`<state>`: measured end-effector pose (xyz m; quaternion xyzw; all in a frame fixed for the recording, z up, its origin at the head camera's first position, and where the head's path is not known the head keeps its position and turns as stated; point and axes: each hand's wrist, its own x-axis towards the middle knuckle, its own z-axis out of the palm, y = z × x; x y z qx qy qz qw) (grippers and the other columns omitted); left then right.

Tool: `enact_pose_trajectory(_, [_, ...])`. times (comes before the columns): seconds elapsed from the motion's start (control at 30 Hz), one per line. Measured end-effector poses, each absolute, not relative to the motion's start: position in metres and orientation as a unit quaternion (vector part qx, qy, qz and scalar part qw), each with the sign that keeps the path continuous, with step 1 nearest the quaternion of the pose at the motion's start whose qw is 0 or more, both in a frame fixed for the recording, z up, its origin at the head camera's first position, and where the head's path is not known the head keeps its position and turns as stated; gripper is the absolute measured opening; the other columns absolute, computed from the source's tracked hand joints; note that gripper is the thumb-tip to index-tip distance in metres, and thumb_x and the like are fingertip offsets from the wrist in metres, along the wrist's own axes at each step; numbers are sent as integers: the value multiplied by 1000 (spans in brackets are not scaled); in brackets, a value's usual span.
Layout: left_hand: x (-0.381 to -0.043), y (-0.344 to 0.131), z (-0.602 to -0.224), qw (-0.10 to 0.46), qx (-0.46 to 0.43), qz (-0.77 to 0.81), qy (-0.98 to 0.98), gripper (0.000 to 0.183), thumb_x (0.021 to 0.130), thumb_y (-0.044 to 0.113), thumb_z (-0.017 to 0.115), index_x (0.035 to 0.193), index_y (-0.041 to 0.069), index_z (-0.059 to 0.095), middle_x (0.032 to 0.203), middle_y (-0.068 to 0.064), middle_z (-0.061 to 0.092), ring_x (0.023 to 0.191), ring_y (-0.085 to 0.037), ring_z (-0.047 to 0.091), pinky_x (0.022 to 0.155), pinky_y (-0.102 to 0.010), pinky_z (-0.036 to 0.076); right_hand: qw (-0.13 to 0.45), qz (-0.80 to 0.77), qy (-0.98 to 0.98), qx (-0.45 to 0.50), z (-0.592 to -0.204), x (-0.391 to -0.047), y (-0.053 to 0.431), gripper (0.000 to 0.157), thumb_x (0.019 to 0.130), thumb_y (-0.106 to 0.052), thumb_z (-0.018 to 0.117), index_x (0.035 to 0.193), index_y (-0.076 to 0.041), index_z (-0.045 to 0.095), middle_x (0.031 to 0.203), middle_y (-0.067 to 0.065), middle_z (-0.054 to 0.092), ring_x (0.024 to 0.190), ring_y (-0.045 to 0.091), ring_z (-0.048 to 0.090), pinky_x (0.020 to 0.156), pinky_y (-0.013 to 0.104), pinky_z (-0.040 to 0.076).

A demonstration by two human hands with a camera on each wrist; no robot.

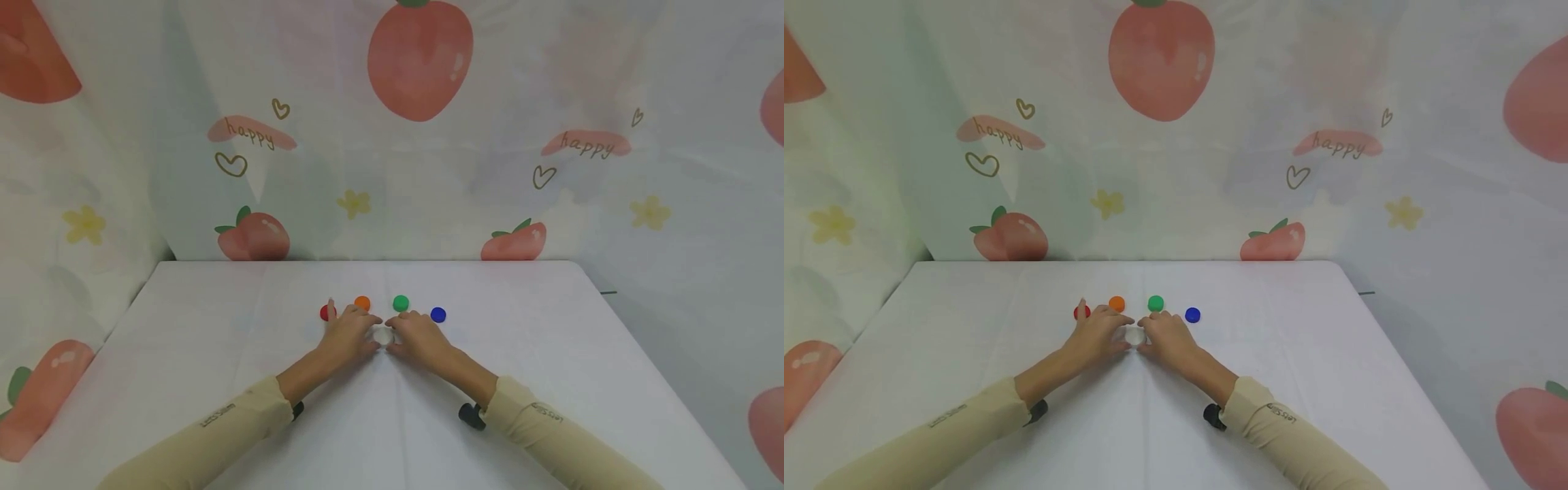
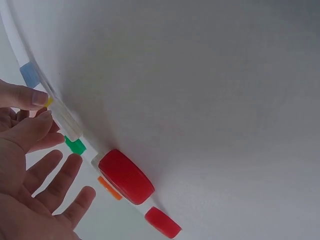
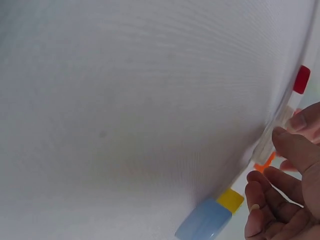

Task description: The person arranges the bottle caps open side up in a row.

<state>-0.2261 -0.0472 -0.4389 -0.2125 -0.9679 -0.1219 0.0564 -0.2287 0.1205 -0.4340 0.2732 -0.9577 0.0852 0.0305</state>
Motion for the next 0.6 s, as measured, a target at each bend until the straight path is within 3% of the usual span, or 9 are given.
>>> enact_pose_trajectory(0.43, [-229, -44, -441, 62, -234, -121, -963, 37, 73, 27, 82, 107, 19, 72, 91, 3, 69, 101, -20, 55, 98, -70, 14, 34, 83, -956, 281, -439, -230, 121, 39, 75, -24, 80, 106, -5, 69, 87, 3, 64, 74, 17, 56, 66, 27, 45])
enact_pose_trajectory(0.6, [-230, -41, -443, 49, -237, -114, -964, 38, 74, 27, 81, 109, 17, 71, 93, 1, 69, 100, -21, 57, 100, -62, 23, 40, 82, -952, 291, -441, -231, 119, 38, 74, -22, 81, 105, -3, 68, 84, 4, 63, 72, 16, 56, 65, 26, 46])
